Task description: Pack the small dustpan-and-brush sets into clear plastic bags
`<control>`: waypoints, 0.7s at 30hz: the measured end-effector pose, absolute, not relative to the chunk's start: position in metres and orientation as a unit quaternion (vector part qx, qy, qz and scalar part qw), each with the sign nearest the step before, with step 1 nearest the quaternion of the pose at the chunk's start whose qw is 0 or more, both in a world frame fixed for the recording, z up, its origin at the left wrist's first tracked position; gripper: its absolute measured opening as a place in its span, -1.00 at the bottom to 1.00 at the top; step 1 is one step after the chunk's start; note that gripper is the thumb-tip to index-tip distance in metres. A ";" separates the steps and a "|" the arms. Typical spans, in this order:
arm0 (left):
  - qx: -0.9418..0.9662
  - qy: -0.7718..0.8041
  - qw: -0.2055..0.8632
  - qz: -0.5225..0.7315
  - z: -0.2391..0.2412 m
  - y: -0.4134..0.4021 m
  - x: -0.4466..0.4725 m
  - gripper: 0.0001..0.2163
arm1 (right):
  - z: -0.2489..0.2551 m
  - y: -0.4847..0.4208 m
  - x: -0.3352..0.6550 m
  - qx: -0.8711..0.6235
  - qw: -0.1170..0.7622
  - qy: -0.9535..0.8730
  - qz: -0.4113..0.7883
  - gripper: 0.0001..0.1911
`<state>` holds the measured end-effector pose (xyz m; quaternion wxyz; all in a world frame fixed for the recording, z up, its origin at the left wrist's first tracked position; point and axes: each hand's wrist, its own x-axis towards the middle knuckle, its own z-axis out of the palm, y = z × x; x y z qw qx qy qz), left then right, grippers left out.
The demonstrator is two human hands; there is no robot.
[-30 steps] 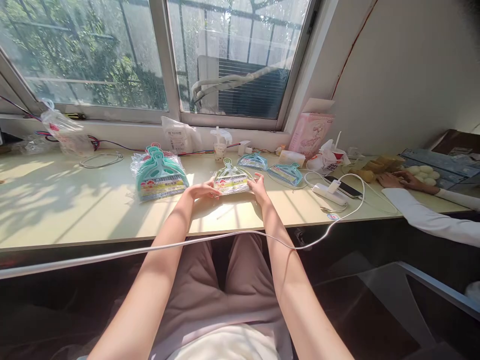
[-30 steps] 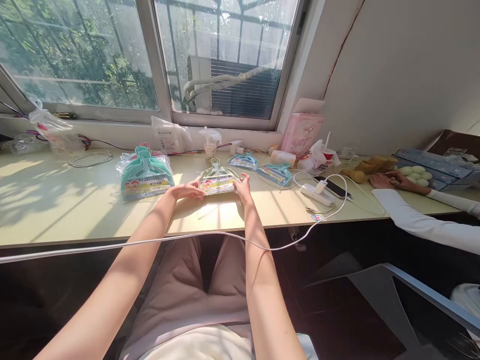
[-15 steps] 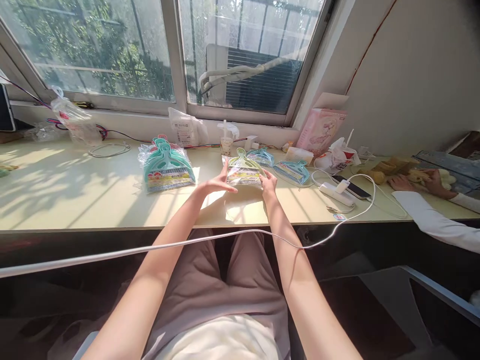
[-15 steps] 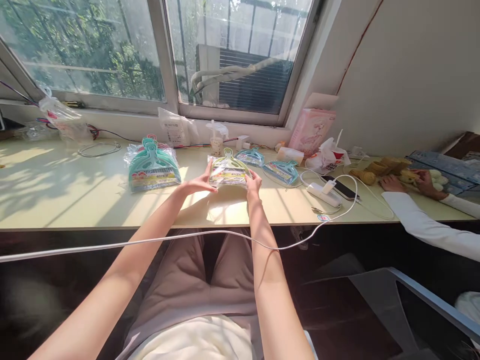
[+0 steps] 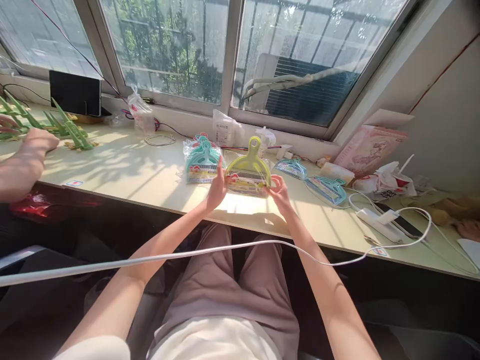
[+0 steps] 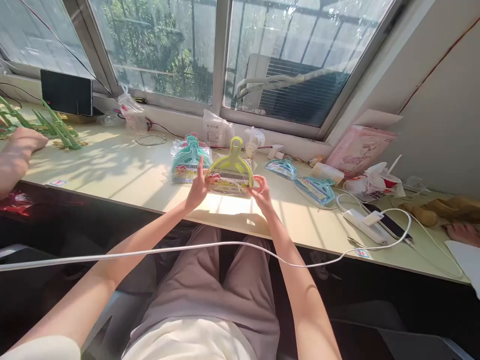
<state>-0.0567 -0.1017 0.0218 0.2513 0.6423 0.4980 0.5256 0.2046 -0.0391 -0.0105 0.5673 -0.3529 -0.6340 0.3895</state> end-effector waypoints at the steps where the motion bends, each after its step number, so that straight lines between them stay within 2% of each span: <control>1: 0.643 0.506 0.226 0.529 0.021 -0.112 -0.073 -0.28 | -0.011 -0.043 0.193 -0.344 0.550 -0.650 0.396 -0.31; 3: 0.629 0.545 0.189 0.521 0.018 -0.127 -0.105 -0.32 | -0.013 -0.047 0.165 -0.343 0.517 -0.678 0.394 -0.32; 5: 0.610 0.605 0.149 0.489 0.015 -0.134 -0.136 -0.39 | -0.013 -0.047 0.131 -0.371 0.478 -0.708 0.365 -0.41; 8: 0.567 0.704 0.049 0.425 0.014 -0.125 -0.176 -0.59 | -0.005 -0.038 0.078 -0.430 0.422 -0.755 0.260 -0.53; 11: 0.540 0.738 -0.032 0.403 0.018 -0.099 -0.202 -0.69 | 0.006 -0.021 0.034 -0.461 0.391 -0.777 0.174 -0.59; 14: 0.515 0.741 -0.053 0.427 0.022 -0.069 -0.212 -0.67 | 0.012 -0.005 0.007 -0.485 0.403 -0.760 0.156 -0.61; 17: 0.507 0.736 -0.042 0.447 0.020 -0.048 -0.212 -0.55 | 0.010 0.005 -0.003 -0.519 0.419 -0.725 0.169 -0.63; 21: 0.531 0.721 -0.094 0.435 0.009 -0.041 -0.207 -0.44 | 0.004 0.011 0.012 -0.525 0.442 -0.708 0.168 -0.55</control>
